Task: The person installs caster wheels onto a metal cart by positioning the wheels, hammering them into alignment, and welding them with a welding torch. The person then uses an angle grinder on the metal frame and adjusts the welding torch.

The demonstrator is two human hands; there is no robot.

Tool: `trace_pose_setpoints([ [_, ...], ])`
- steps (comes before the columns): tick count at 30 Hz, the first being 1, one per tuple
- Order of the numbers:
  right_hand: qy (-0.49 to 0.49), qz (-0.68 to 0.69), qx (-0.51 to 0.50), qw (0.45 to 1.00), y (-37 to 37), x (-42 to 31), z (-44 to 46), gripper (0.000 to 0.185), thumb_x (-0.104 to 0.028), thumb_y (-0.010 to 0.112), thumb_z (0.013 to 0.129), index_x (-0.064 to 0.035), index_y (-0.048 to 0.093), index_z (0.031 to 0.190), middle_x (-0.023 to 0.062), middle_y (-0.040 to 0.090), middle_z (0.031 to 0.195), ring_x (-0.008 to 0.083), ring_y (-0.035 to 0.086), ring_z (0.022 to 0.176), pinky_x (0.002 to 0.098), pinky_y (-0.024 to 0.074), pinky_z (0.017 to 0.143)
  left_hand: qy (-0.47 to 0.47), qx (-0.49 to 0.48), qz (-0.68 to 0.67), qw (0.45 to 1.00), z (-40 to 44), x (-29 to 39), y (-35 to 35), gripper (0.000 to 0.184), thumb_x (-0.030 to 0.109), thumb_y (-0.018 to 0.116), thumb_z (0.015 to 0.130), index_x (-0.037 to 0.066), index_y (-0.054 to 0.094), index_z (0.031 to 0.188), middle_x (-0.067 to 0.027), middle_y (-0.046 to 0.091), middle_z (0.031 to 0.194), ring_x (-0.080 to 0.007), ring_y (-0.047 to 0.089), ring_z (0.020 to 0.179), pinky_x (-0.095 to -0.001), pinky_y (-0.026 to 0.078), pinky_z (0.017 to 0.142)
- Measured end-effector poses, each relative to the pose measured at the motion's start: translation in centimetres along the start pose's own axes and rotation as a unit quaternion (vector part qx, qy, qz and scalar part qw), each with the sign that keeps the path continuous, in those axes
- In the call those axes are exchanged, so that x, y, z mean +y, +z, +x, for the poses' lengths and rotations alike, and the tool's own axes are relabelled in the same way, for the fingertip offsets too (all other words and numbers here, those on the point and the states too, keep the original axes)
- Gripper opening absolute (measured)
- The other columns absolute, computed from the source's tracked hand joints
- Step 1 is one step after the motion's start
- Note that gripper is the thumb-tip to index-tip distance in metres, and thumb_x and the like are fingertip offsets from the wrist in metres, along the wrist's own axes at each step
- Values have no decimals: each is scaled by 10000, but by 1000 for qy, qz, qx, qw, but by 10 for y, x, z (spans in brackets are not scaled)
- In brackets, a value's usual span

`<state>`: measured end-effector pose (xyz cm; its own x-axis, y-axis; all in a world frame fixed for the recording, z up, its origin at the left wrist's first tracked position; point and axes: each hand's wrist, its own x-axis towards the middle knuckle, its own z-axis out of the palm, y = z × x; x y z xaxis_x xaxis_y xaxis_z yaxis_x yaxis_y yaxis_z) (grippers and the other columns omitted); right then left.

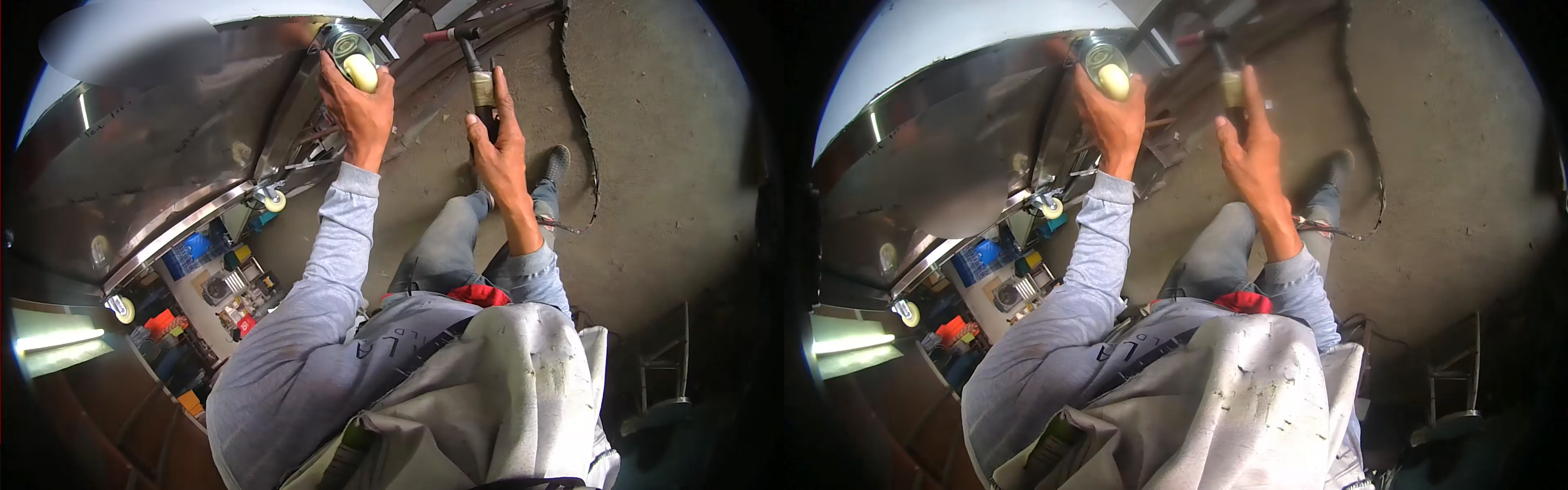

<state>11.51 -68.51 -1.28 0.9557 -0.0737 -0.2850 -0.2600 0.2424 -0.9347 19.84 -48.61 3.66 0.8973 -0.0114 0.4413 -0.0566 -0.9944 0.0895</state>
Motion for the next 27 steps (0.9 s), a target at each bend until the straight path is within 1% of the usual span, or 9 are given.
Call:
trace_pose_setpoints([
  [3,21,12,5,1000,-2,3,2,737,-113,612,1008,-163,309,1678,131,591,1256,222,602,1081,352,493,903,-39,-36,-33,998,-3,1,-6,935,210,834,827,-57,321,1561,-296,535,1243,-448,539,1192,-555,459,964],
  [5,57,80,4,995,5,-5,-3,742,-126,606,1033,-237,290,1695,-17,547,815,74,518,648,261,461,528,-28,-23,-59,998,-9,-3,-6,906,224,850,817,-36,364,1536,-285,547,1231,-445,560,1147,-553,460,956],
  [9,186,230,-11,955,34,-33,-5,722,-130,597,1052,-206,269,1691,13,547,714,113,511,481,293,407,390,-74,-51,-109,990,-11,-7,-15,889,258,883,802,-95,401,1461,-303,568,1260,-440,579,1177,-542,456,1003],
  [11,196,276,-17,941,47,-36,-3,738,-134,593,1053,-205,241,1697,20,549,709,122,503,460,299,388,378,-156,-59,-162,973,-15,-7,-7,888,271,886,804,-129,406,1435,-326,561,1304,-440,562,1241,-540,440,1046],
  [12,195,277,-20,941,51,-39,-1,743,-135,593,1053,-204,233,1699,21,547,705,124,500,457,301,385,376,-169,-75,-77,980,-11,-10,-2,886,300,887,811,-153,414,1408,-316,590,1287,-394,646,1158,-496,553,948],
  [15,188,276,-25,942,58,-43,5,751,-136,590,1052,-202,217,1701,26,540,692,130,496,450,306,379,373,-409,-168,-443,780,14,-2,-2,762,353,865,828,-146,539,1303,-252,667,1121,-323,728,909,-405,634,710],
  [16,184,276,-22,943,60,-43,6,748,-136,588,1053,-201,219,1700,28,537,687,131,496,449,308,379,373,-402,-161,-429,793,24,8,-7,572,354,822,859,-134,647,1102,-166,700,888,-249,722,654,-328,616,532],
  [20,192,271,-22,943,61,-46,11,745,-139,587,1052,-200,219,1697,32,522,677,138,502,455,317,391,381,-389,-294,-258,834,47,4,-11,502,343,764,887,-141,640,932,-164,691,706,-243,709,531,-339,606,505],
  [27,256,325,-25,910,66,-52,17,756,-165,579,1056,-249,192,1700,70,563,792,148,527,500,308,404,403,-367,-223,-281,858,37,7,-3,462,331,720,931,-123,710,843,-181,697,659,-224,705,528,-335,557,455],
])
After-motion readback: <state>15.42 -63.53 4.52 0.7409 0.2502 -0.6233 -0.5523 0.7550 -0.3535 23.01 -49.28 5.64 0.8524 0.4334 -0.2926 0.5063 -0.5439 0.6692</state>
